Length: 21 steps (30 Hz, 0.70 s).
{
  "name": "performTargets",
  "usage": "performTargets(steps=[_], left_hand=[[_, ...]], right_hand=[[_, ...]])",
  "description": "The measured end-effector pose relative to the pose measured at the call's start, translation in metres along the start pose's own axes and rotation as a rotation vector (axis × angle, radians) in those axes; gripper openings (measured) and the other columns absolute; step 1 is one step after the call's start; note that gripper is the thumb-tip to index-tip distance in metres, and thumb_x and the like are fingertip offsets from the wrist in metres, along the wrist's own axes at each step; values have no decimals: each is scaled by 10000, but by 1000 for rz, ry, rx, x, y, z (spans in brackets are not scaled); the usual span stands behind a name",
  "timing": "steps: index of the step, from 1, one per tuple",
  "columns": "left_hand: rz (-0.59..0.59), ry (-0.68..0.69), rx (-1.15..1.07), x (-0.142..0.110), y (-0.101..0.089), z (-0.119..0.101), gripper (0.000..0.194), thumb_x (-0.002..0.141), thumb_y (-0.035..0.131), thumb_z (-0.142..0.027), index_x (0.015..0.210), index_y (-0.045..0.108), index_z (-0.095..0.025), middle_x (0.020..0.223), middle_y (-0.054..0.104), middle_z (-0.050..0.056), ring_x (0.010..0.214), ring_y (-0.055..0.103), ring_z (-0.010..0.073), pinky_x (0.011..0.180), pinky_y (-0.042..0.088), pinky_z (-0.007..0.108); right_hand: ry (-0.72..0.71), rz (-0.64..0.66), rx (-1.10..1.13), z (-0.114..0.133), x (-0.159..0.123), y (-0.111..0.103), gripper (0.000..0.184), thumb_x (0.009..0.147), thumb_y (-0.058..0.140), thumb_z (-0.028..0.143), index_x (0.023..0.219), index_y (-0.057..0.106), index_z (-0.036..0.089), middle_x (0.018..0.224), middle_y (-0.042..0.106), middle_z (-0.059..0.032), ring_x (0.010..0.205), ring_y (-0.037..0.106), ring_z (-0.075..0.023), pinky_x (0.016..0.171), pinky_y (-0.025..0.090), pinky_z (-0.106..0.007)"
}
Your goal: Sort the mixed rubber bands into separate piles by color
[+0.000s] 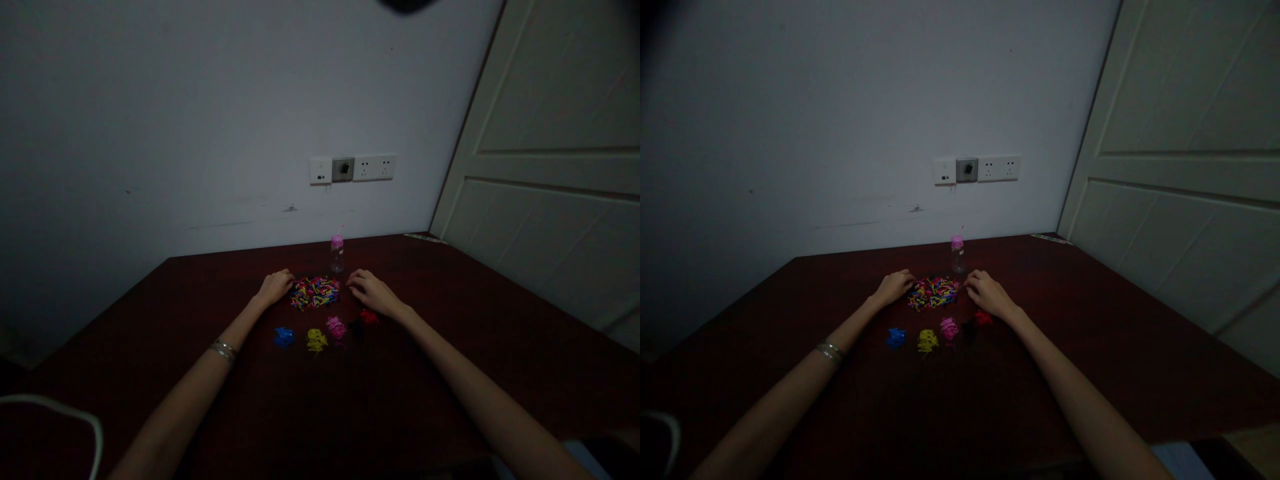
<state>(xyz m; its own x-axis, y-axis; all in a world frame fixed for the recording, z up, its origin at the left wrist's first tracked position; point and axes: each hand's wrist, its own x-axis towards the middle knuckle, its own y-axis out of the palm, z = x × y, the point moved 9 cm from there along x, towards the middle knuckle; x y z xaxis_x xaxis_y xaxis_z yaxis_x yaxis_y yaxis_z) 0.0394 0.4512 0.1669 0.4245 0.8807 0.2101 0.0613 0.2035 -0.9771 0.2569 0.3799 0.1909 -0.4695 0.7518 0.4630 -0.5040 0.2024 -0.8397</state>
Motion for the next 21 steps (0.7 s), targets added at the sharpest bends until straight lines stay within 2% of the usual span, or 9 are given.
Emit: performTargets(steps=[7,12,16,21], left_hand=[[-34,-38,-59,-7,-6,3,221,845,438,-262,905,642,-200,984,600,56,883,573,177,683,414,225],[-120,-36,-157,-17,-23,0,230,847,433,-278,883,642,-191,944,608,50,866,571,166,695,410,226],[-179,39,-288,-23,-38,-15,219,833,455,-274,860,651,-179,910,616,46,833,568,155,712,411,228],[-128,160,-398,-31,-49,-48,194,807,490,-249,851,665,-176,866,622,40,782,563,144,702,413,224]], right_hand=[[6,-16,2,-2,1,-1,172,823,463,173,912,610,184,984,550,-69,937,502,-181,832,434,-332],[-23,-33,51,7,3,-6,176,819,472,169,928,610,186,975,553,-64,934,504,-179,830,435,-331],[-62,-54,133,19,6,-9,173,829,486,196,942,616,195,960,557,-63,921,521,-178,831,436,-336],[-131,-58,230,39,6,-10,204,827,515,229,1000,618,200,977,559,-67,922,538,-176,829,442,-339]])
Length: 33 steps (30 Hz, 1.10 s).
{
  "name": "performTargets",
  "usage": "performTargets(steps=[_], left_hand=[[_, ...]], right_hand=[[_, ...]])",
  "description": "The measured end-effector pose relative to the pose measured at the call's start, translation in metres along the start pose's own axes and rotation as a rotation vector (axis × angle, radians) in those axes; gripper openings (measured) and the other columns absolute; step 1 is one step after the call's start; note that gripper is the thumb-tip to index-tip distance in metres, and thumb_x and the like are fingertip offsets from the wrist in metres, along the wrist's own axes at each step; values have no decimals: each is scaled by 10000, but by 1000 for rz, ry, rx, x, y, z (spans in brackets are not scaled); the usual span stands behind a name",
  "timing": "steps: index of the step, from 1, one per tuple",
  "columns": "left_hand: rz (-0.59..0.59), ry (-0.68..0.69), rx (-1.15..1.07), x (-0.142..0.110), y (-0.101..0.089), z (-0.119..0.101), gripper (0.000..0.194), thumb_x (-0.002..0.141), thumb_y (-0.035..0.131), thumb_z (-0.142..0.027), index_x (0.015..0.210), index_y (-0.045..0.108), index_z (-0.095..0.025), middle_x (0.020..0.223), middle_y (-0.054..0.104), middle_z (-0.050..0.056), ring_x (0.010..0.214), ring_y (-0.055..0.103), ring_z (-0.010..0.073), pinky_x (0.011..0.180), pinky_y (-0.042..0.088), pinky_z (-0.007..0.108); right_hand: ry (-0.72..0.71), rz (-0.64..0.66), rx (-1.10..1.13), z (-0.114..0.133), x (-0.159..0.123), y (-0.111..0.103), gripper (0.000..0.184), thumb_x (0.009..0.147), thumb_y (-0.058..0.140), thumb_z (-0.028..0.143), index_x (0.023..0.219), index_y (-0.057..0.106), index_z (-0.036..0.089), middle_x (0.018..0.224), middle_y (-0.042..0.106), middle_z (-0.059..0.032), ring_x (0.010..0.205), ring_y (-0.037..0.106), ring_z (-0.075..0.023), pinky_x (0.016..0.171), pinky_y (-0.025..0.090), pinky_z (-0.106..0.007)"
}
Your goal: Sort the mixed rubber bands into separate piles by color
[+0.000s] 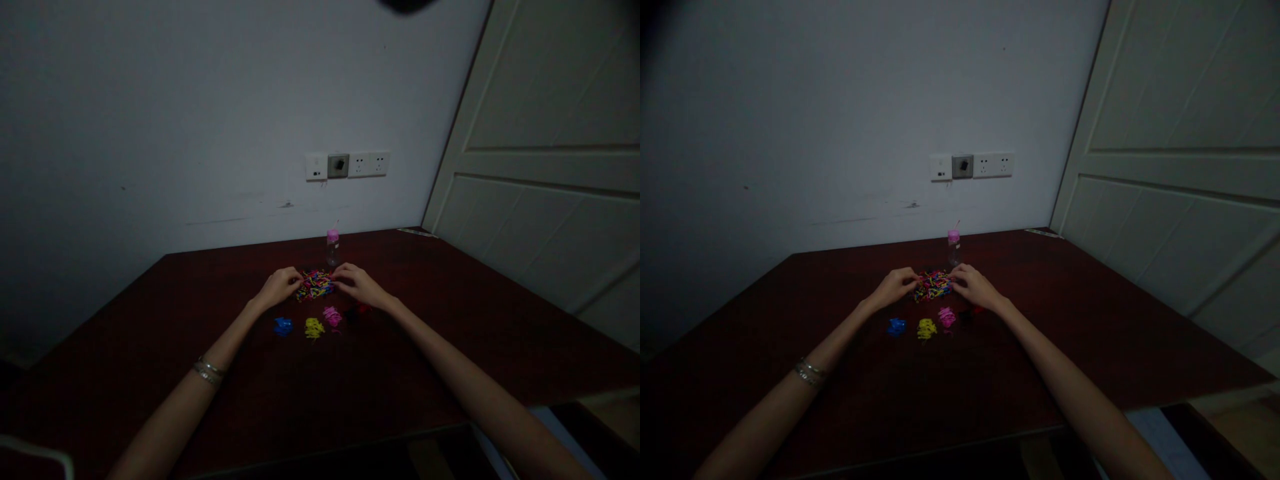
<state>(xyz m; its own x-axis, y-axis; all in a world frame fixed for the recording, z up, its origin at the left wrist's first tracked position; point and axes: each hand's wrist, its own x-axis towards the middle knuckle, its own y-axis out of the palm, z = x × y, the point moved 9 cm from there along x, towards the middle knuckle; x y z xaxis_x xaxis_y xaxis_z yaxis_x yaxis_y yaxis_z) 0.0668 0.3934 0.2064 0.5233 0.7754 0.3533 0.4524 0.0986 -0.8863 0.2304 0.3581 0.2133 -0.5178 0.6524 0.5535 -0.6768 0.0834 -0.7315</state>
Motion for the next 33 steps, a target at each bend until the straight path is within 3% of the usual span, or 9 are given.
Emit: performTargets(steps=[7,25,30,33], left_hand=[[68,50,-55,-6,1,-34,183,797,512,-238,863,675,-188,871,625,42,802,567,151,730,420,233],[111,131,-68,-15,6,-60,191,815,488,-218,877,668,-194,914,633,40,839,567,160,746,424,247],[88,114,-156,-14,3,-59,181,800,511,-222,878,671,-188,894,642,36,823,568,153,742,422,242],[28,75,-219,-12,0,-43,187,787,527,-242,874,675,-168,850,645,38,755,568,138,692,422,229]], right_hand=[[-48,-1,67,20,2,5,250,816,553,286,1052,609,225,1009,556,-63,958,538,-176,849,446,-342],[-64,5,90,29,3,11,112,813,561,254,893,629,215,982,569,-58,942,544,-173,835,451,-335],[-67,7,95,26,3,10,96,817,552,239,850,632,199,971,570,-62,936,541,-170,831,449,-333],[-52,25,98,20,3,7,99,806,566,248,821,645,190,956,569,-63,931,542,-170,835,442,-331]])
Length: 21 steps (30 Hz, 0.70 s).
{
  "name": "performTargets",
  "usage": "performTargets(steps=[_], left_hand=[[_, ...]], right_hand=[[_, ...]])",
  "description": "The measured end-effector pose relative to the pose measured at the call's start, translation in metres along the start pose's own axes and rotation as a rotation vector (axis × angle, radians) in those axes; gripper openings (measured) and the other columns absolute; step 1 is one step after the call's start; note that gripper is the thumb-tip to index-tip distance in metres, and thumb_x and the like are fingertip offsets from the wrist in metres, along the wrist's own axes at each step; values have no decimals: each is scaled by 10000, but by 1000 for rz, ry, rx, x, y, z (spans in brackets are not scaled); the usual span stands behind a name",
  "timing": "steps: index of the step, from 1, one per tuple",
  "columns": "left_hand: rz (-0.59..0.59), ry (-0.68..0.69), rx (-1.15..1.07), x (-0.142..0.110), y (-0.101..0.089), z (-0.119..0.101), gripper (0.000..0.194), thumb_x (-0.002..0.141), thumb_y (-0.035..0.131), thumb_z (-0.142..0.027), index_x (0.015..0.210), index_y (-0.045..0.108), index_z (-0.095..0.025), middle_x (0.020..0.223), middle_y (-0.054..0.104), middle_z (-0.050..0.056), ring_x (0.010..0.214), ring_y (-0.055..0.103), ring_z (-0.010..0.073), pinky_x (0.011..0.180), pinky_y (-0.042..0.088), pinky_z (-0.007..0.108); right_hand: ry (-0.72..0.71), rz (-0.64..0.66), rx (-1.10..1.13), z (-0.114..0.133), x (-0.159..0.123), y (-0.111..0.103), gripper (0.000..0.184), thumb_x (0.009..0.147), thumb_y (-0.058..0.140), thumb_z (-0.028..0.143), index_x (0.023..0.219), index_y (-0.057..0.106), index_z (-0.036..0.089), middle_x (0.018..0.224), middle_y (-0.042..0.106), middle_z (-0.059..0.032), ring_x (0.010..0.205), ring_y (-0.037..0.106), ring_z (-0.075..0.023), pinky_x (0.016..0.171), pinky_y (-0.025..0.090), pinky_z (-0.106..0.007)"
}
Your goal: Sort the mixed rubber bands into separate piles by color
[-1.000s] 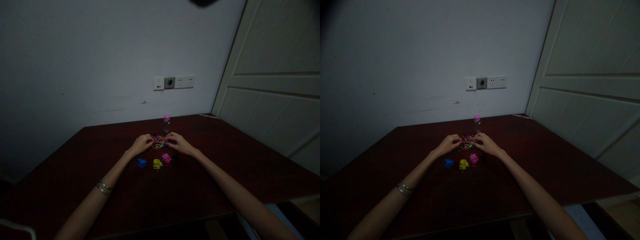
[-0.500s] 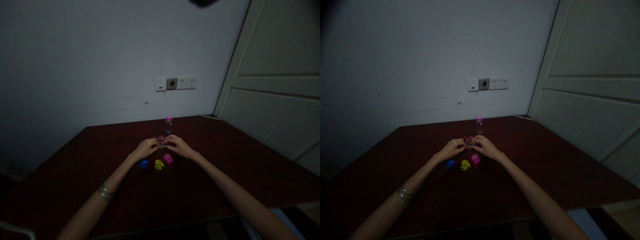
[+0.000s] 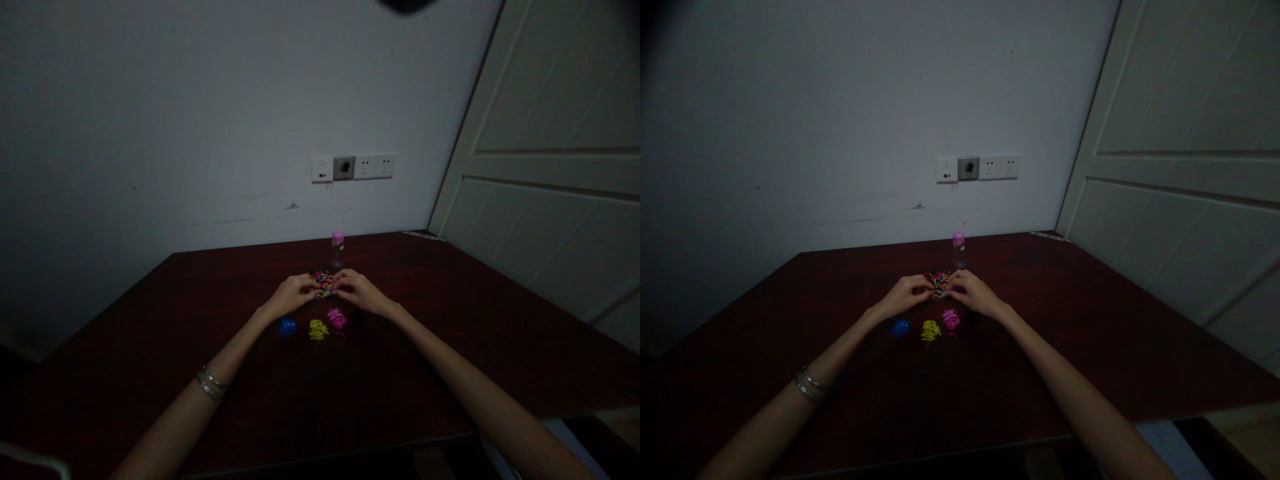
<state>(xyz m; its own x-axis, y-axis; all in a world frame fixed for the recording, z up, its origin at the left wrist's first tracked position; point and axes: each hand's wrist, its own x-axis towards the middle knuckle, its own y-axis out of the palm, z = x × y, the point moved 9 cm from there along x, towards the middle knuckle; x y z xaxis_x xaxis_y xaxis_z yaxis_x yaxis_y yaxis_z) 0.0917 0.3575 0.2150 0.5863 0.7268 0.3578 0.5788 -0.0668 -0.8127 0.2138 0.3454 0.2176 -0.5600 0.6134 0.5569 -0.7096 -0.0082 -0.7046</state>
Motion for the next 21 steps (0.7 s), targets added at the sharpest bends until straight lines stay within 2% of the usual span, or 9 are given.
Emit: performTargets(steps=[2,5,8,11,15,21], left_hand=[[-75,-58,-27,-1,-8,21,214,782,527,-277,857,681,-149,824,646,47,716,565,136,662,422,228],[-201,-201,-85,-7,-21,64,269,775,515,-325,824,683,-120,824,664,64,728,580,152,681,431,243],[-280,-347,-150,-18,-29,103,283,744,523,-331,815,681,-107,795,679,62,737,593,168,678,437,248],[-345,-483,-209,-29,-32,131,293,705,537,-327,814,682,-97,694,673,48,643,583,161,593,429,235],[-377,-550,-287,-34,-29,144,280,680,548,-298,796,685,-83,563,632,23,504,522,126,489,380,212],[-376,-578,-313,-35,-26,146,248,676,559,-263,791,693,-89,450,570,-7,455,494,116,455,354,204]], right_hand=[[21,51,23,-4,-1,0,104,794,582,260,796,656,186,925,580,-57,902,554,-167,819,445,-322],[65,164,95,-8,-3,4,128,788,586,281,781,668,184,891,599,-43,847,572,-155,784,454,-301],[101,265,137,-8,-6,10,135,784,585,279,755,672,180,892,606,-37,831,576,-151,777,455,-293],[103,338,150,-6,-8,18,120,767,606,269,742,671,171,890,611,-38,837,572,-153,788,448,-293],[103,374,150,-6,-9,24,124,762,613,275,751,665,163,892,618,-41,834,570,-153,786,441,-287],[135,387,143,-10,-11,26,147,754,618,295,804,661,164,884,623,-41,823,578,-156,762,447,-277]])
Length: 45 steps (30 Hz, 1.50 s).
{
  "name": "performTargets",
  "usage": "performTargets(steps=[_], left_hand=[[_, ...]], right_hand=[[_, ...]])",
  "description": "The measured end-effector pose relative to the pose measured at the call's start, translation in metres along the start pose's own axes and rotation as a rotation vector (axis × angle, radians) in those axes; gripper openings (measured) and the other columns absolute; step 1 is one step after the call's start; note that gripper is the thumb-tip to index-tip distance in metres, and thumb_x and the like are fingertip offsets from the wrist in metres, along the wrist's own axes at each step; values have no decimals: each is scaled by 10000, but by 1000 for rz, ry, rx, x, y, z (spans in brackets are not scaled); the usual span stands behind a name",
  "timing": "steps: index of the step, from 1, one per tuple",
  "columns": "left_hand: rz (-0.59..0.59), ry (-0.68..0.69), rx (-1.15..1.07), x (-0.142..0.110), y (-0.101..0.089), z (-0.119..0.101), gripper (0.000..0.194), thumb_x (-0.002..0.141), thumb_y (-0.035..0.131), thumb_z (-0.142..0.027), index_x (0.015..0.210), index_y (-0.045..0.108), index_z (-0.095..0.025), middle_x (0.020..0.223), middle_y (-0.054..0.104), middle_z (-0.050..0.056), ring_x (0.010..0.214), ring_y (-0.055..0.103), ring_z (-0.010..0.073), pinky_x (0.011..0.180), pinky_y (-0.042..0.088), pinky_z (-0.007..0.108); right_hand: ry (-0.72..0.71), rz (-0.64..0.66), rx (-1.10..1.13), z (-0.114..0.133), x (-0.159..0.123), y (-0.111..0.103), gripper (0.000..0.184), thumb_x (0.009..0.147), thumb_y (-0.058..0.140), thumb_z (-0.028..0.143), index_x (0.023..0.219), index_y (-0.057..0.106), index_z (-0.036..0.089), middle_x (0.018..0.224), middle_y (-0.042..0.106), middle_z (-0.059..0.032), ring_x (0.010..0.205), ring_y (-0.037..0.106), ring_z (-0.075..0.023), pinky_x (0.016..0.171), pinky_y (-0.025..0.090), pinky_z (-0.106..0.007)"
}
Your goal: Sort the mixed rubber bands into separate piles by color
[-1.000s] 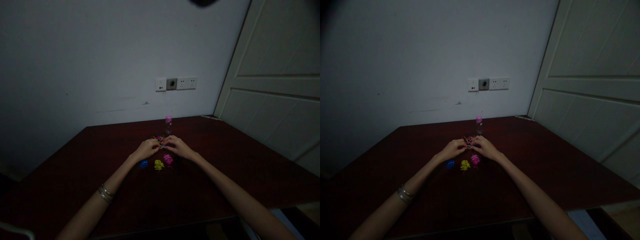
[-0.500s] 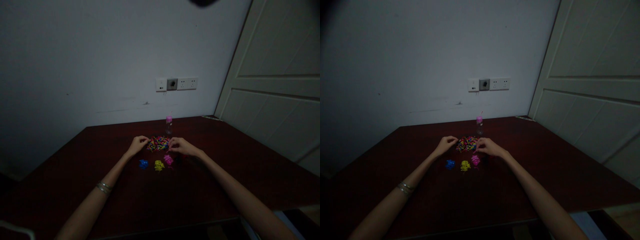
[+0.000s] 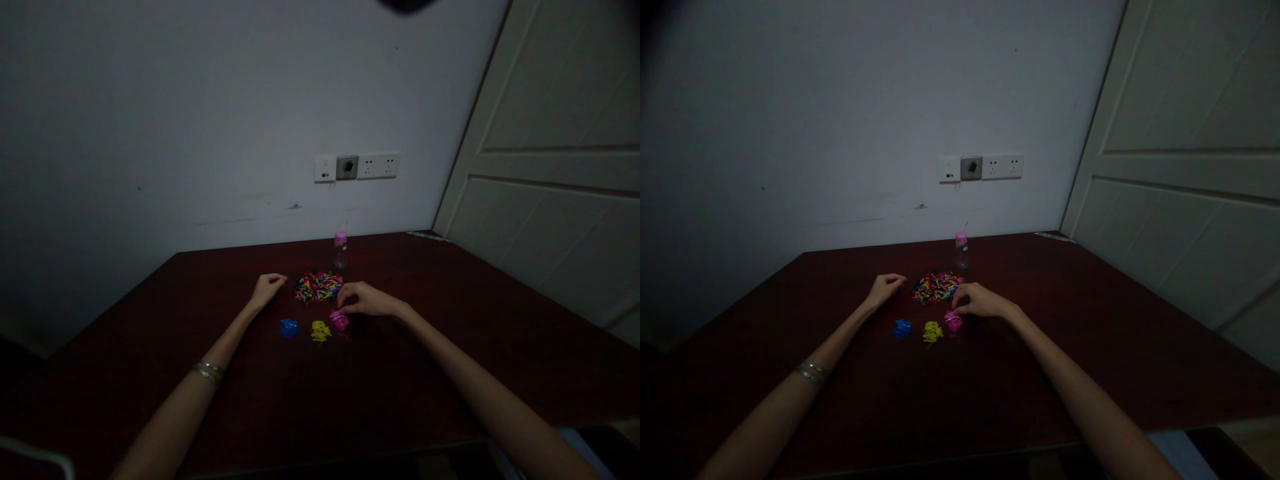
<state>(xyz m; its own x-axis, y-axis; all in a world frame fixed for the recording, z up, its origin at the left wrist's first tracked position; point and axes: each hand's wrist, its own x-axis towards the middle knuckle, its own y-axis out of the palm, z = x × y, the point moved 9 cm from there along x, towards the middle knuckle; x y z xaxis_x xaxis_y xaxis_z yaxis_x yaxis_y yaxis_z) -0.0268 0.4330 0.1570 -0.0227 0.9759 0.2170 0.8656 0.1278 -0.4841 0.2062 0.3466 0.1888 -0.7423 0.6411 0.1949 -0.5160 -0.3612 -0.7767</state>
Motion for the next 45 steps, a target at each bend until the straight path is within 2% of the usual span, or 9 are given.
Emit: performTargets(steps=[3,7,12,16,21,33,45], left_hand=[[15,16,37,0,-1,-1,261,674,568,-282,791,695,-87,478,591,5,483,518,127,483,376,213],[82,109,126,1,3,-3,267,674,568,-310,776,701,-103,634,665,38,588,573,152,565,416,231],[240,190,231,-1,16,-3,244,663,578,-312,750,701,-120,734,681,50,690,597,172,645,432,245],[302,232,254,-7,21,-11,276,661,601,-359,762,702,-123,736,671,56,685,588,169,631,430,243],[314,259,285,-10,23,-17,268,669,617,-358,773,704,-127,752,670,59,689,583,164,613,417,236],[310,245,301,-10,28,-17,210,692,609,-309,761,713,-140,772,674,51,702,580,159,626,413,233],[254,244,233,-6,19,-18,223,680,596,-316,768,707,-144,750,677,45,681,581,166,623,420,241]], right_hand=[[18,-52,-15,-2,-1,-8,157,767,598,299,829,657,167,880,623,-39,800,579,-149,741,449,-271],[29,-169,-54,-11,-4,-25,171,795,551,291,814,655,157,850,630,-49,784,581,-152,730,450,-277],[95,-250,-121,-39,-11,-37,171,791,535,273,821,657,156,840,647,-59,763,593,-164,711,456,-289],[157,-263,-156,-62,-14,-38,169,780,535,258,833,659,156,845,658,-59,761,601,-170,701,460,-287],[183,-255,-177,-72,-15,-37,170,772,533,245,834,662,152,851,664,-60,770,608,-172,717,463,-281],[193,-237,-201,-70,-15,-37,180,768,519,233,825,668,150,839,672,-63,756,613,-172,695,461,-269],[174,-233,-207,-66,-15,-37,178,770,521,222,839,664,144,845,663,-69,757,604,-178,703,462,-294]])
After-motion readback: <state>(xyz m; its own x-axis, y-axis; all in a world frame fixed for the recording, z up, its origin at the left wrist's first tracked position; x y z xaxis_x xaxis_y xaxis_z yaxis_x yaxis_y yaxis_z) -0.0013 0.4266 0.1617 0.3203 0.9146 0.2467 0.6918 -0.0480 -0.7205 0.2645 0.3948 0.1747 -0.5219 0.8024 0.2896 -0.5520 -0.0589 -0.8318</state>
